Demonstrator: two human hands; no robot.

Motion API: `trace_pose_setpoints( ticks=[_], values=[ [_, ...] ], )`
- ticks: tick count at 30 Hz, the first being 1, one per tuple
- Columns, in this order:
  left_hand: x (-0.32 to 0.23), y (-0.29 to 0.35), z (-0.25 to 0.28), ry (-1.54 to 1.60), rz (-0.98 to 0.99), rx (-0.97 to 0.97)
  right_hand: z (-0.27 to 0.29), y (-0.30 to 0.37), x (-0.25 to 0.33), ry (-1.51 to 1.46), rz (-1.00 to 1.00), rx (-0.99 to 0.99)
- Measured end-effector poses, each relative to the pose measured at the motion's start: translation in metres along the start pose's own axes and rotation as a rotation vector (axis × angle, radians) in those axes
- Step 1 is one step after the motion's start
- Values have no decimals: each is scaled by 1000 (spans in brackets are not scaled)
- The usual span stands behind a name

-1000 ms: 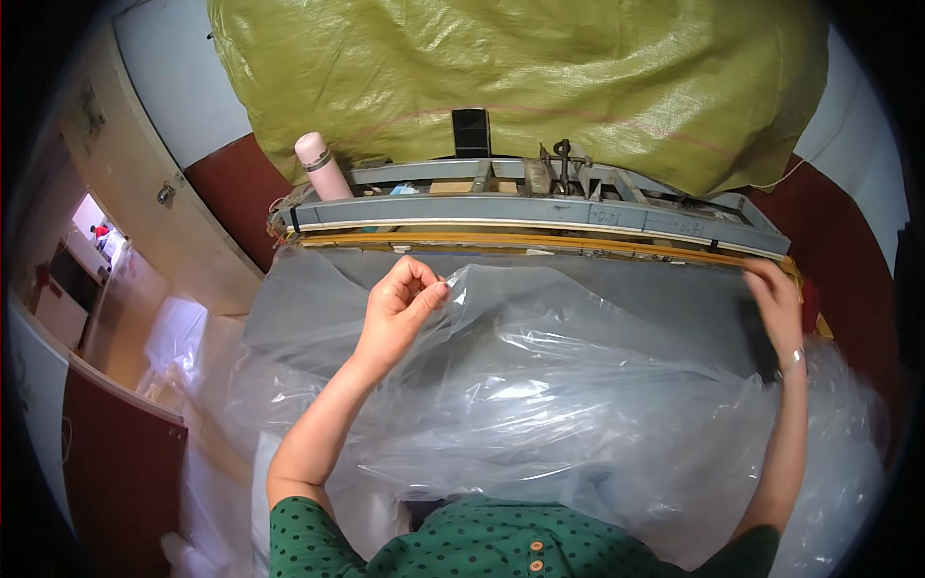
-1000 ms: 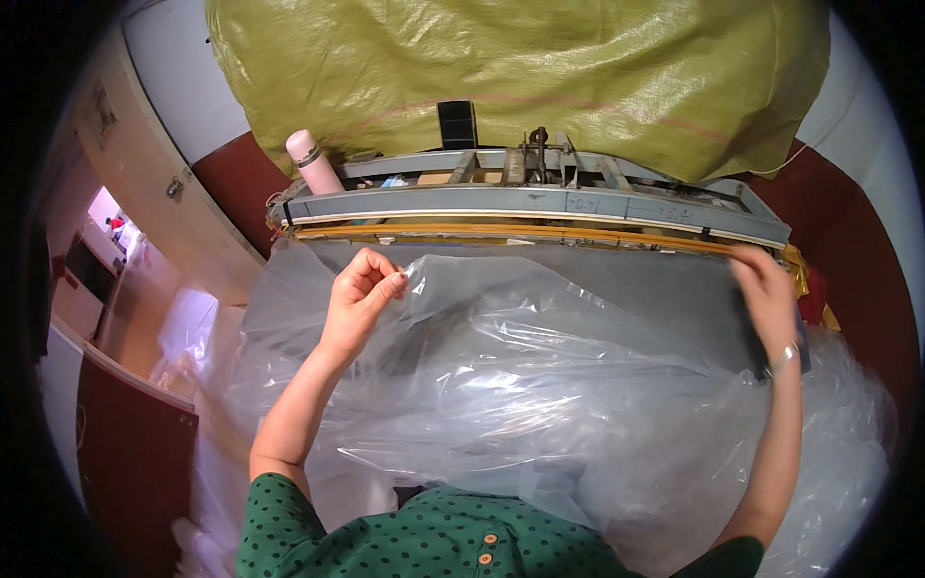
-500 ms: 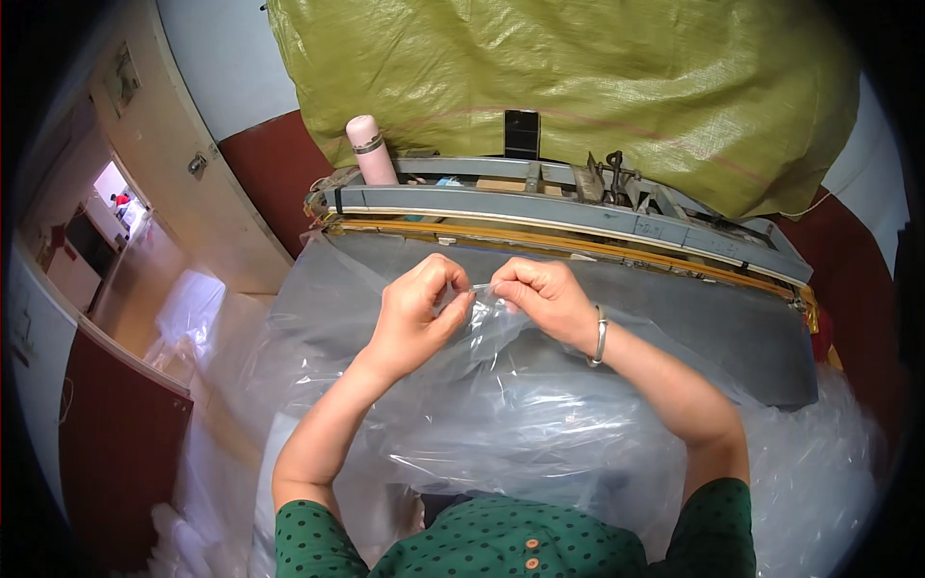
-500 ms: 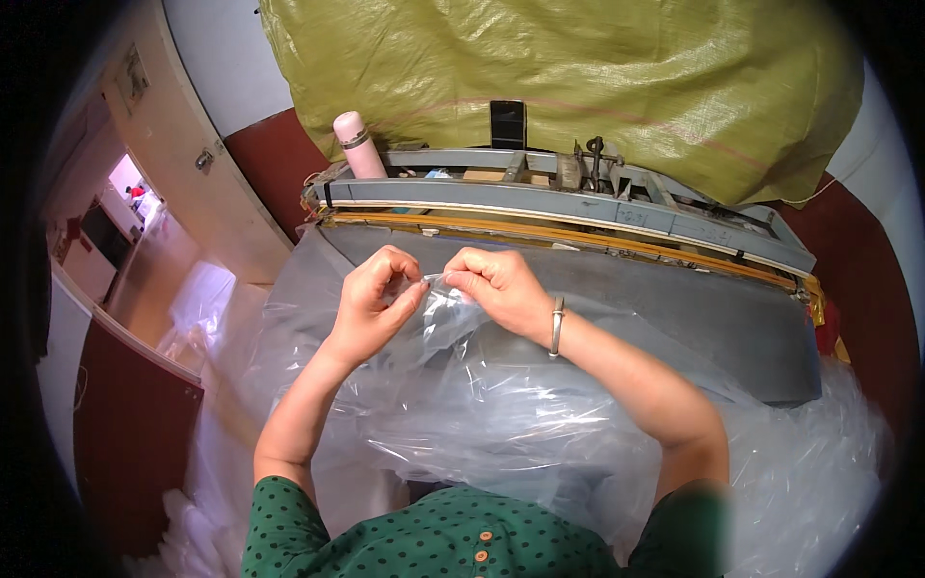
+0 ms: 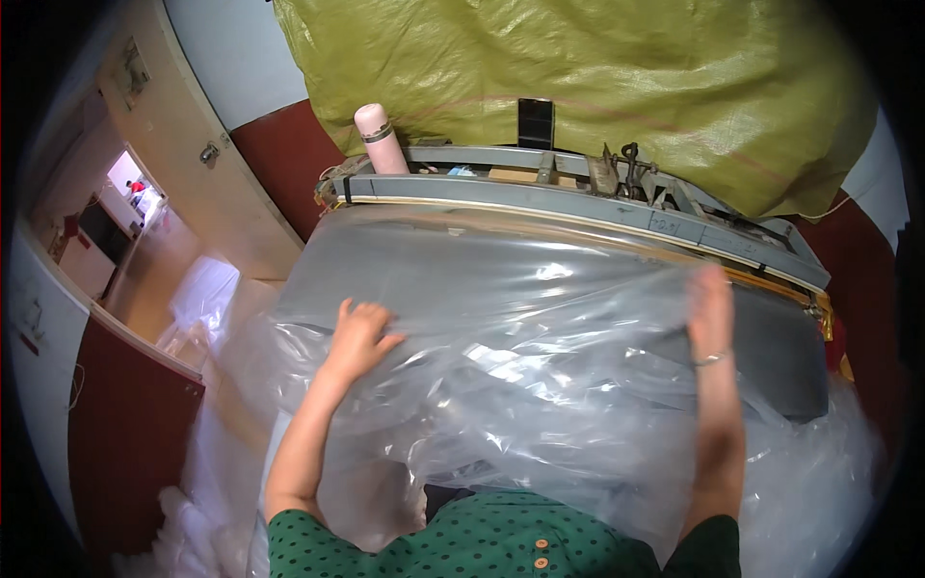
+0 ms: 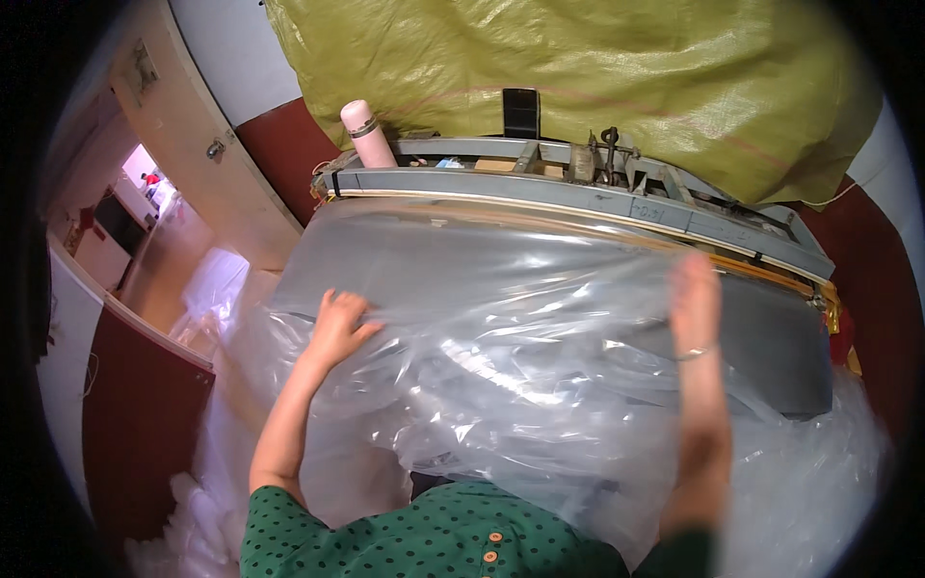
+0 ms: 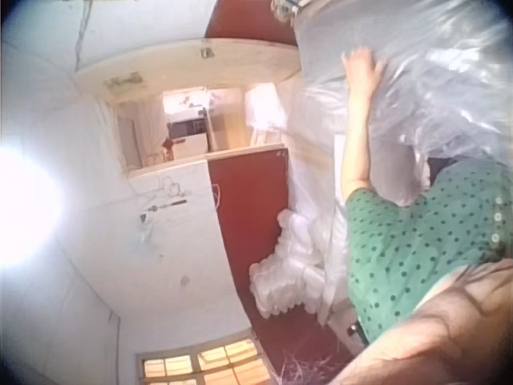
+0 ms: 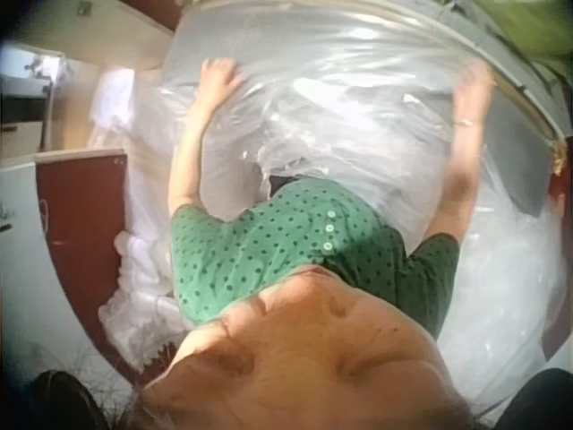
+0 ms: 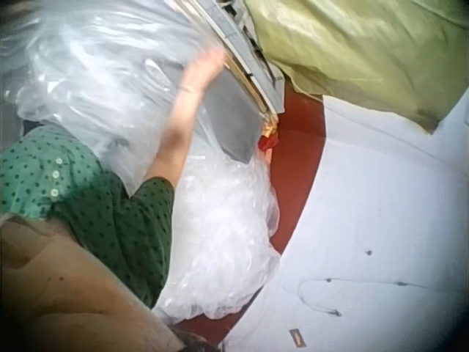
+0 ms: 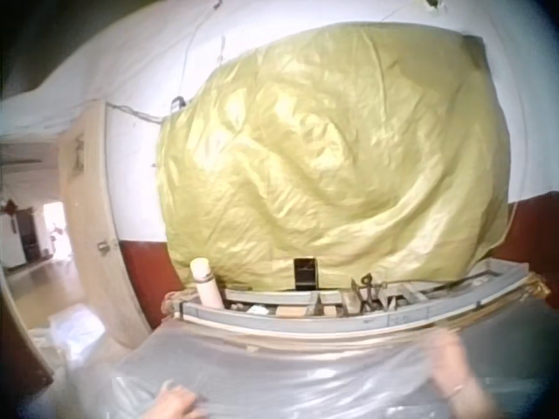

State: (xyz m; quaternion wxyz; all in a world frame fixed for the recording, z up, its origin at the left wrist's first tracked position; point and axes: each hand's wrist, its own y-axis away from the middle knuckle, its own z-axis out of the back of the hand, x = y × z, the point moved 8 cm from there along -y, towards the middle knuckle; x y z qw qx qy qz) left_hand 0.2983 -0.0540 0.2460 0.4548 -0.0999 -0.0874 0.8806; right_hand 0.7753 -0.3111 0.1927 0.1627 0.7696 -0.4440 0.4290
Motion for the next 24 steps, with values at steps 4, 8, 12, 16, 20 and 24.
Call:
trace_pose_setpoints(
  ticks=[4, 8, 12, 16, 20, 24],
  values=[
    [-3, 77, -37, 184, 147, 429, 252, -14, 92, 625, 349, -590],
    [-98, 104, -72, 910, -278, 859, 461, 5, 271, 1087, 526, -567],
    [-86, 34, -42, 881, -26, 434, 356, 26, 189, 1922, 187, -694],
    [-38, -59, -65, 458, -189, -5, 310, 43, 204, 2087, 111, -756],
    [69, -114, -62, 257, 230, -514, 288, 40, 201, 2062, 151, -773],
    [170, -99, -17, 102, 466, -827, 307, 25, 196, 2107, 130, -756]
  ],
)
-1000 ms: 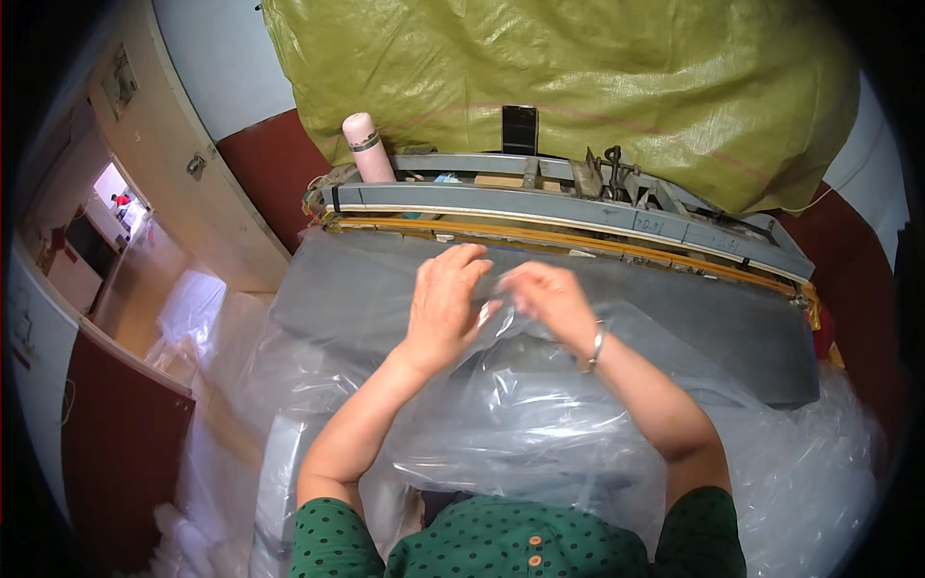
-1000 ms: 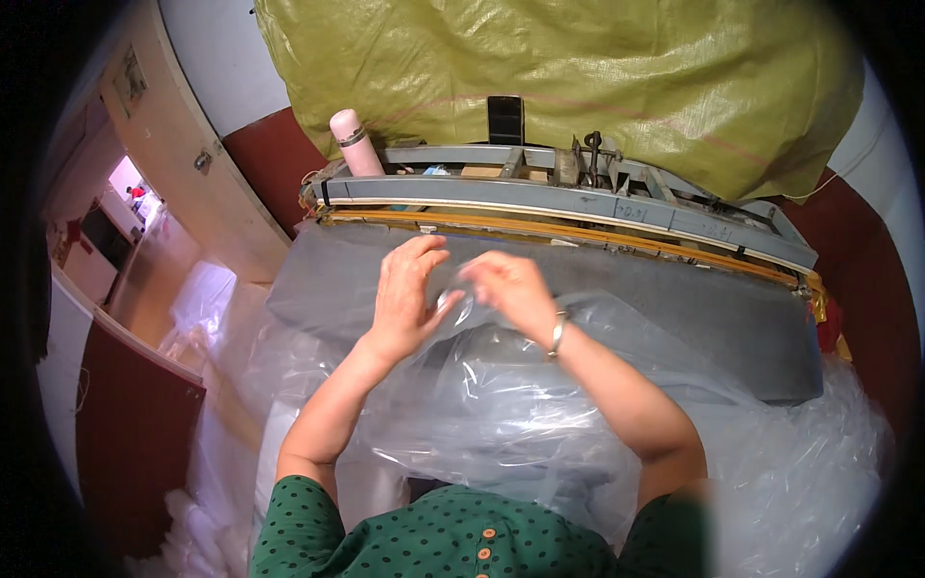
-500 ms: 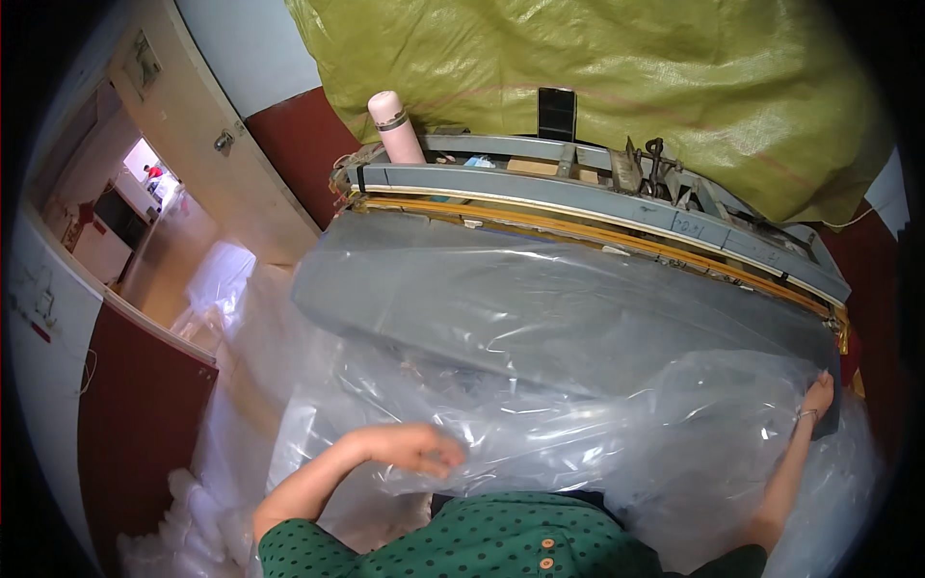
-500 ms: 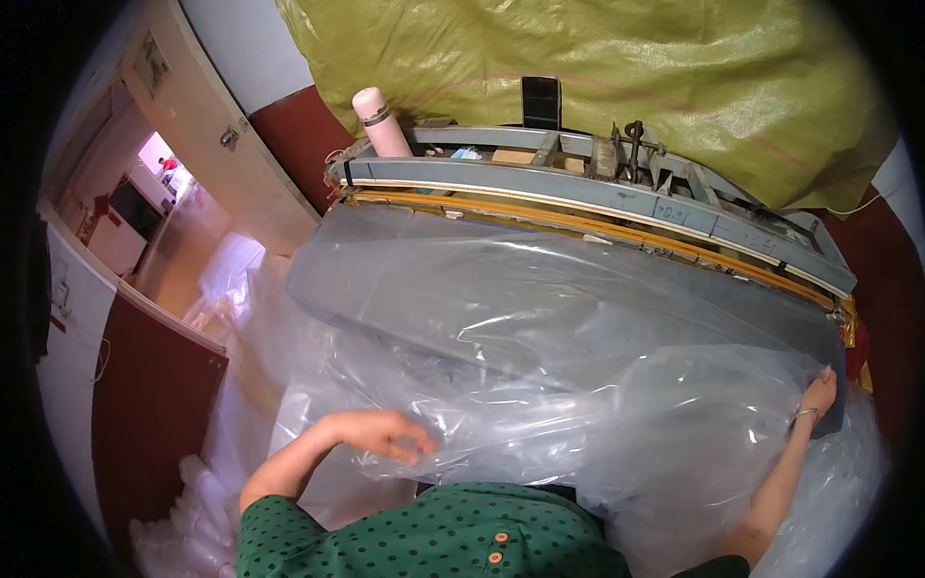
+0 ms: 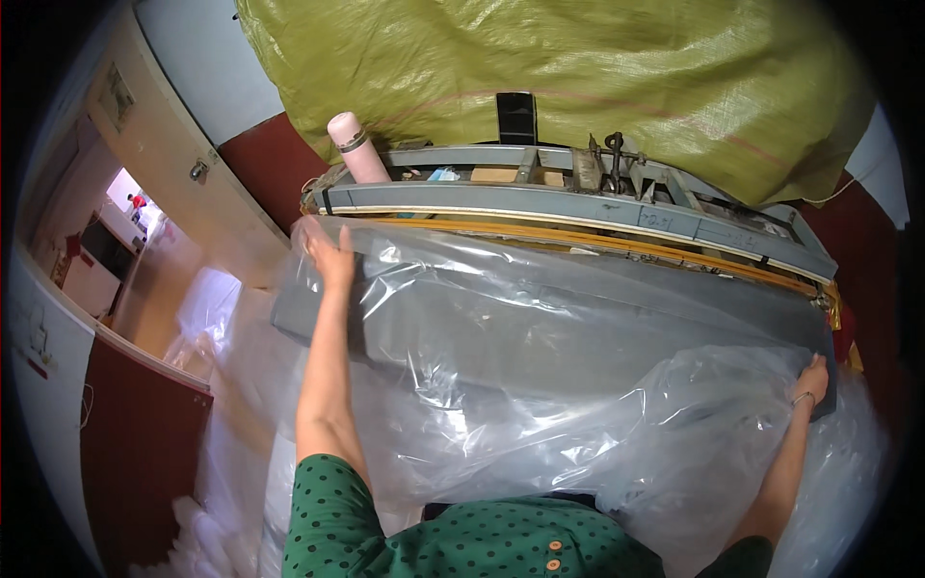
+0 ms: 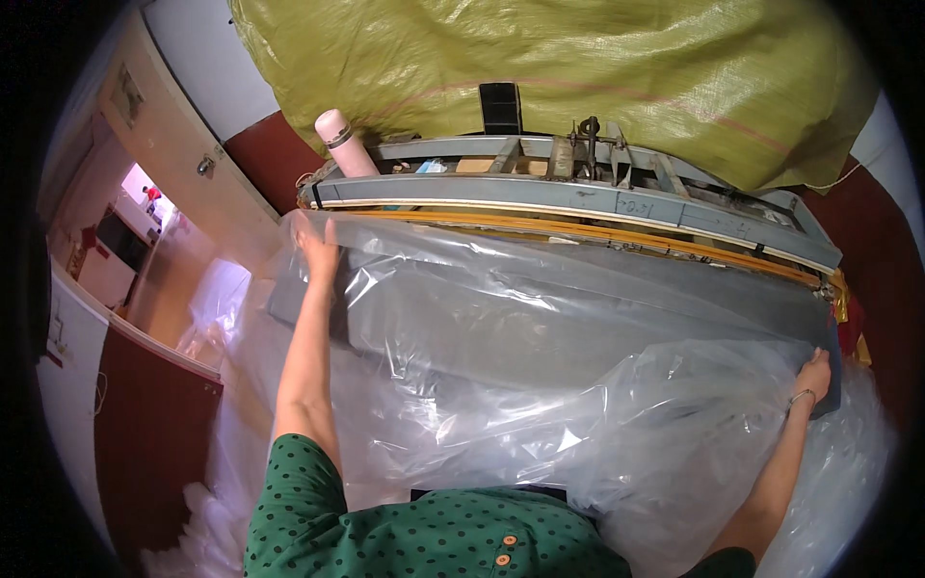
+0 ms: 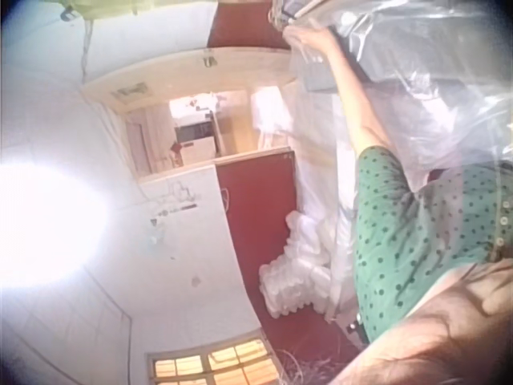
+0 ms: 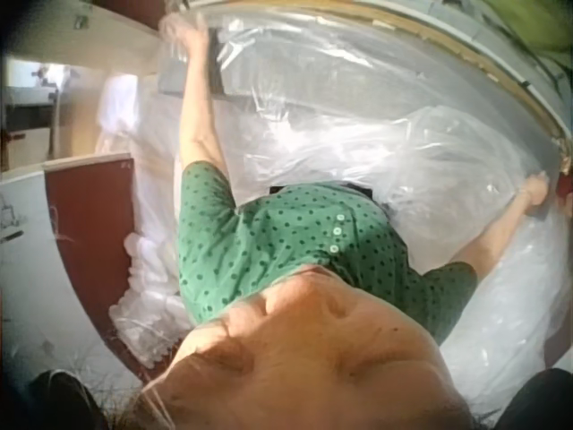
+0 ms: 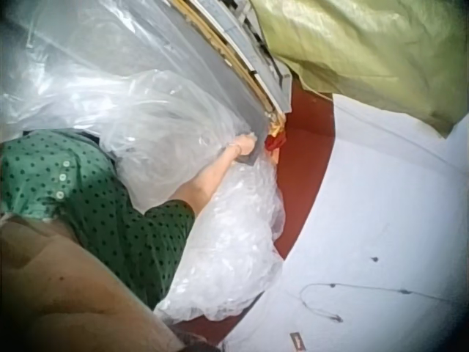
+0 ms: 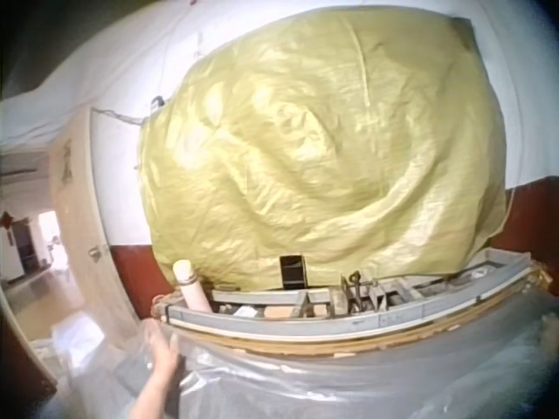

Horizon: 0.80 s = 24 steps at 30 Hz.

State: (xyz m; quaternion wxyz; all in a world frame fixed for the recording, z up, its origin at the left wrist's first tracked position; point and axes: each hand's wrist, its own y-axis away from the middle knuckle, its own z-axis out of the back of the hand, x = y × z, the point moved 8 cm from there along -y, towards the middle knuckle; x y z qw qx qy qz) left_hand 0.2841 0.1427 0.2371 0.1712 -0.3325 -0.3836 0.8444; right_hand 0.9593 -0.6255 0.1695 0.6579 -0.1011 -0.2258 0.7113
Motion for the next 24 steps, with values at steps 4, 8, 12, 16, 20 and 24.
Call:
trace_pose_setpoints(
  ticks=[4, 8, 12, 16, 20, 24],
  values=[
    [61, 54, -12, -446, 180, 801, -13, -21, -78, -43, -32, -44],
    [99, 96, 80, -222, -15, 724, -30, -31, -90, 49, -140, 127],
    [76, 112, 126, -193, -36, 825, -37, -44, -118, 84, -131, 113],
    [-14, 94, 94, 122, 17, 915, -31, -45, -121, 77, -125, 101],
    [-18, 53, 42, 554, 124, 545, -30, -46, -108, 106, -91, 51],
    [85, 36, 4, 217, 142, 509, -42, -52, -88, 104, -141, 76]
  ],
)
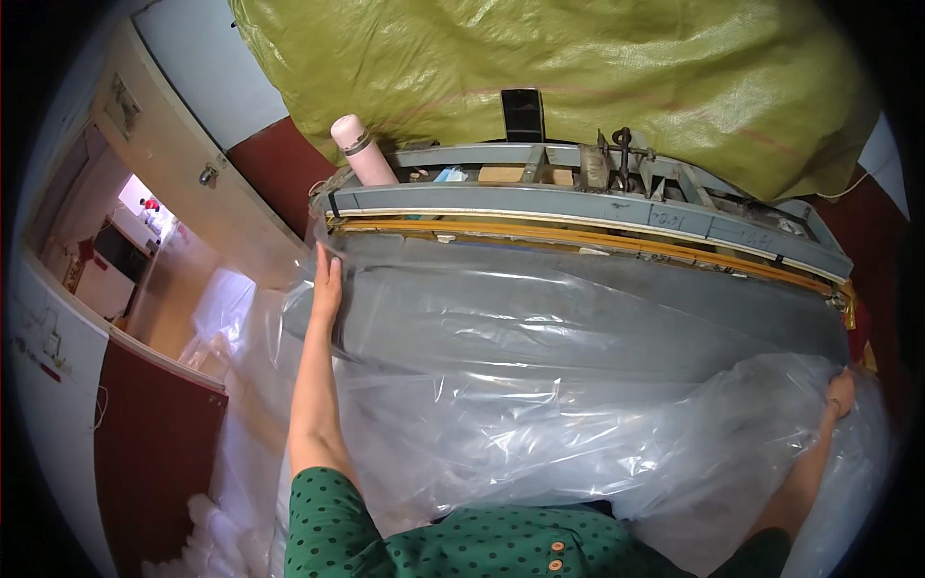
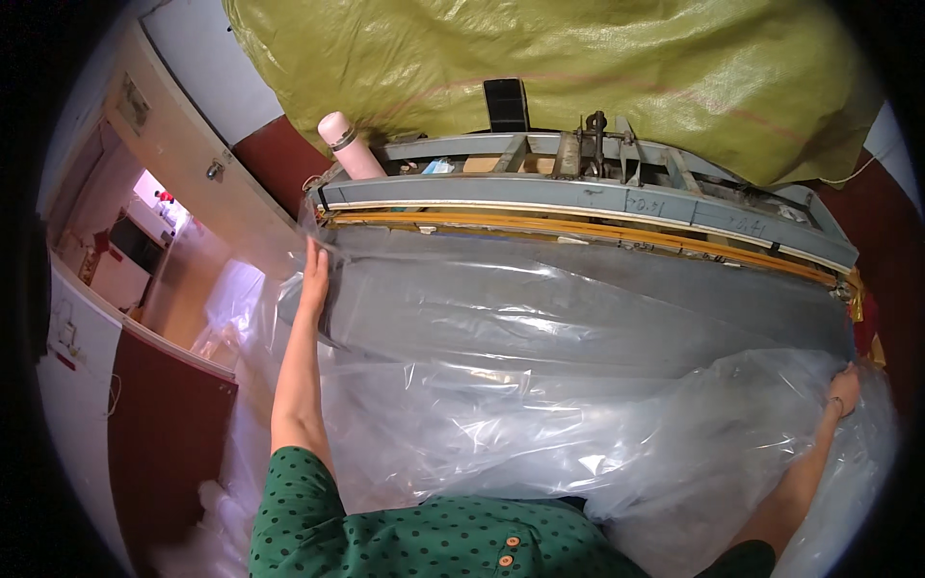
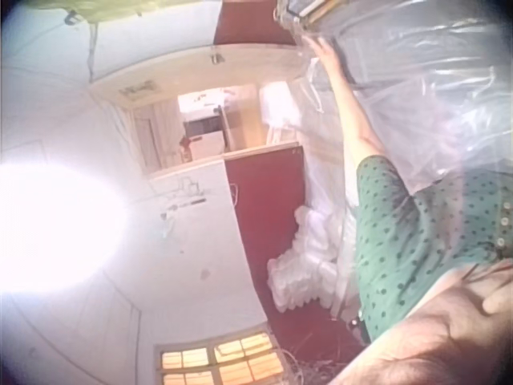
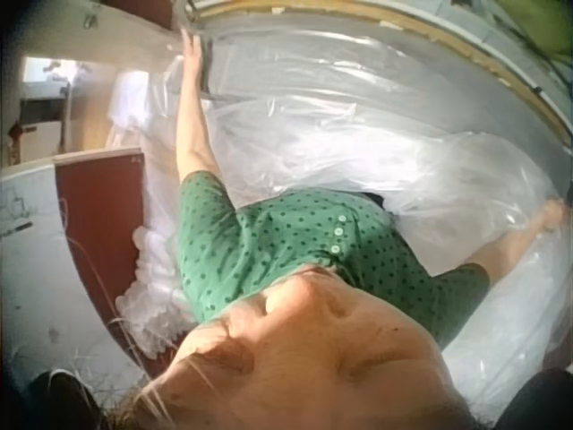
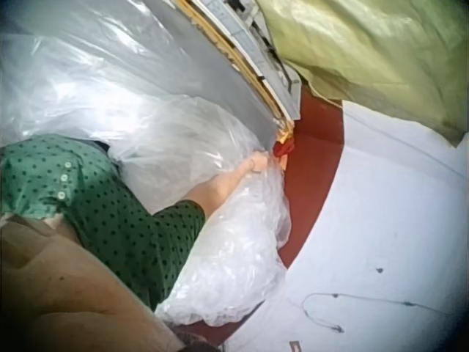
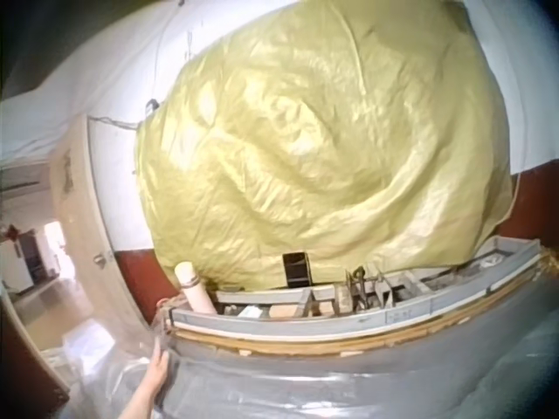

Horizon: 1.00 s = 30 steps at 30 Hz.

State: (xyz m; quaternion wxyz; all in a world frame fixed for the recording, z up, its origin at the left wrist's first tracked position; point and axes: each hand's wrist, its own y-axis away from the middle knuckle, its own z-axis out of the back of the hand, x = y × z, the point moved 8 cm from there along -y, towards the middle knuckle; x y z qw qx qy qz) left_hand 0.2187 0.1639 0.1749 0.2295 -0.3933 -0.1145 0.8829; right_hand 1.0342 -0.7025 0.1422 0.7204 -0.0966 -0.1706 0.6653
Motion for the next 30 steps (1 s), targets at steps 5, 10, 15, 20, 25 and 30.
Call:
trace_pose_setpoints(
  ticks=[5, 10, 15, 20, 25, 30],
  values=[
    [16, 13, -14, -596, 258, 181, 11, 4, -27, 15, -4, -42],
    [77, 53, 76, -586, 201, 98, -2, 8, -9, -59, 14, 42],
    [-2, 54, 40, -57, 242, 35, 6, -5, -56, -67, 161, -95],
    [-272, 191, -29, 647, 99, 749, 52, 37, 10, 7, -62, -57],
    [-393, 347, -115, 679, -268, 1528, 70, 46, 19, -44, -71, -81],
    [-398, 412, -206, 308, -433, 1462, 78, 53, 20, -73, -112, -64]
  ],
)
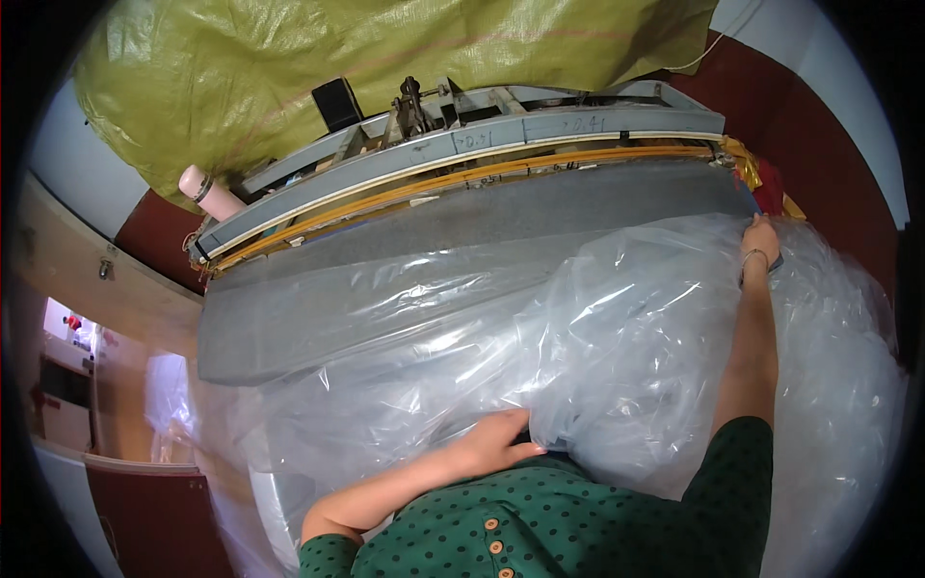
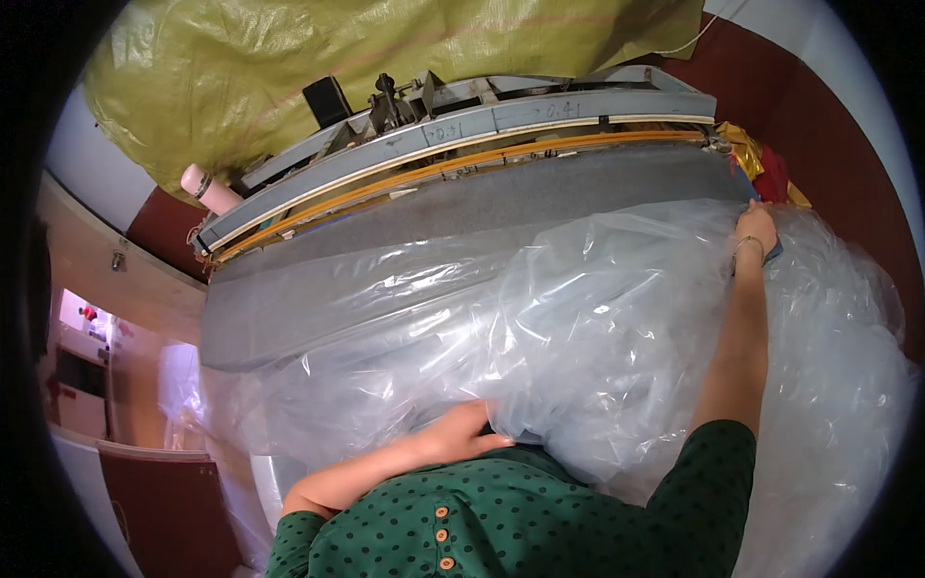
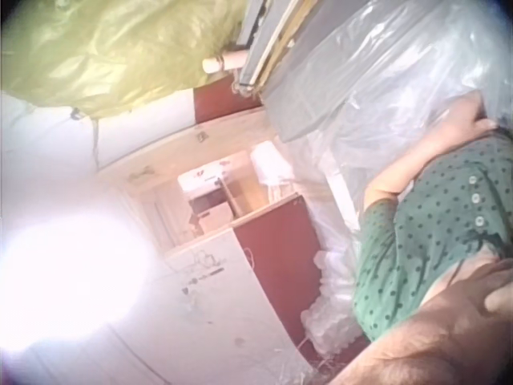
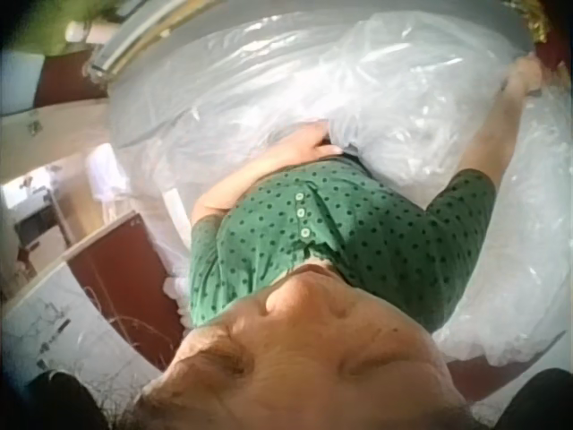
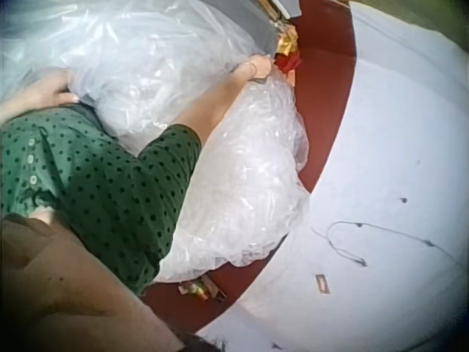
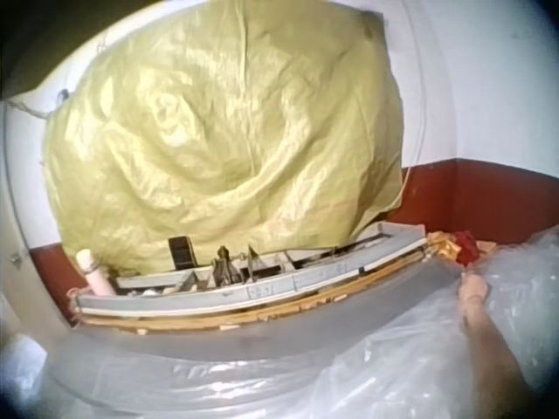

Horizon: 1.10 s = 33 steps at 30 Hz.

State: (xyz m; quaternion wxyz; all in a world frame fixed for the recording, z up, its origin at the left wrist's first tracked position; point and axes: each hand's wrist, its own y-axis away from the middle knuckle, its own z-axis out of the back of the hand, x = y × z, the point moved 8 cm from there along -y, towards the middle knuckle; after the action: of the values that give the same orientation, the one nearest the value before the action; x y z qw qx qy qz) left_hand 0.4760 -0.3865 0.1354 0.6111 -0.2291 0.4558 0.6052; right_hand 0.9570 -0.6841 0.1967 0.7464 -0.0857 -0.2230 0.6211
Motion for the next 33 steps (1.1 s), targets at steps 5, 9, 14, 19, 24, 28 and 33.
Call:
trace_pose_setpoints(
  ticks=[5, 9, 14, 19, 24, 28, 33],
  values=[
    [-39, 34, 30, 122, -506, -176, -13, -8, 2, -35, 18, 15],
    [-21, 172, 171, 1059, -374, -1195, -16, -10, -11, -106, 116, -26],
    [-33, 196, 187, 1038, -674, -1044, -18, -6, -8, -125, 162, 7],
    [110, 152, 12, 243, 338, -368, -30, -14, 3, -173, 166, -16],
    [112, 192, 78, -31, 694, -754, -29, -14, -8, -159, 173, -48],
    [75, 272, 189, 959, -193, -1649, -30, -24, -21, -119, 207, -45],
    [100, 407, 319, 386, -139, -1746, -33, -16, -6, -146, 249, -56]
  ],
)
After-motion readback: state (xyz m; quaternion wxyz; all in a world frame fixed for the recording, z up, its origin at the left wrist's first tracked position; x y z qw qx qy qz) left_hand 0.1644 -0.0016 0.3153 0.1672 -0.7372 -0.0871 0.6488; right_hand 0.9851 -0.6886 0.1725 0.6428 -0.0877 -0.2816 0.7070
